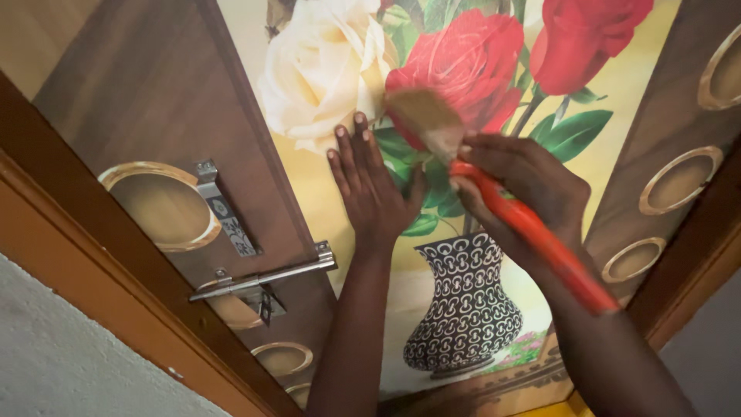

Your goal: The person uses a red-handled brush to smooth a floral wallpaper onto a wooden door, working from the top section down to the lower area. The left hand holds the wallpaper in place while the right hand brushes over the surface to remove air bubbles and ensure adhesion.

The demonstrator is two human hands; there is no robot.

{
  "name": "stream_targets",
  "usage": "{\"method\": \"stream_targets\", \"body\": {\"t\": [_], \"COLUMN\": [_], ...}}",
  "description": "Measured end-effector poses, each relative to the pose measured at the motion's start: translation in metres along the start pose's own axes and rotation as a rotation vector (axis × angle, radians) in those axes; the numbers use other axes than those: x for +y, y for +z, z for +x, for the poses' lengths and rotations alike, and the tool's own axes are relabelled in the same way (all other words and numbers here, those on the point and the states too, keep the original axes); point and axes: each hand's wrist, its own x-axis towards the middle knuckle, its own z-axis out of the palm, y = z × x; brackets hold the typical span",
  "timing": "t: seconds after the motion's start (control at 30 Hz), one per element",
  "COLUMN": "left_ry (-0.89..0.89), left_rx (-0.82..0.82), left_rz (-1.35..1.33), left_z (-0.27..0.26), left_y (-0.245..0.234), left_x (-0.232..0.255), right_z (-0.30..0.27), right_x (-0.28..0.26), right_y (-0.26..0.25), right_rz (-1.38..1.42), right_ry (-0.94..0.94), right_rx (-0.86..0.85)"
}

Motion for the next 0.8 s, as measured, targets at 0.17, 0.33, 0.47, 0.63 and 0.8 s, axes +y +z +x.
{"method": "stream_targets", "body": {"t": [0.17,0.33,0.47,0.63,0.8], "left_ry": [0.014,0.009,0.006,-0.005,-0.002], "left_rx": [0.027,0.009,-0.003,-0.008,-0.008], "left_rz": [-0.032,-0.035,0.006,-0.014,-0.007], "left_z": [-0.001,0.0,0.002,0.0,0.0], "left_y": [0.001,-0.001,-0.003,-0.002,-0.002], "left_x": [0.0,0.0,0.002,0.002,0.001], "right_z": [-0.008,-0.017,-0.017,-0.02,-0.024], "right_x": [0.004,0.002,0.002,0.017,0.026], "right_y": [0.012,0.007,-0.007,-0.006,-0.007], "right_rz": [0.02,0.108,0.15,0.075,0.035], "right_ry": [0.046,0.114,0.156,0.146,0.133], "right_rx": [-0.041,-0.078,-0.027,0.116,0.148]}}
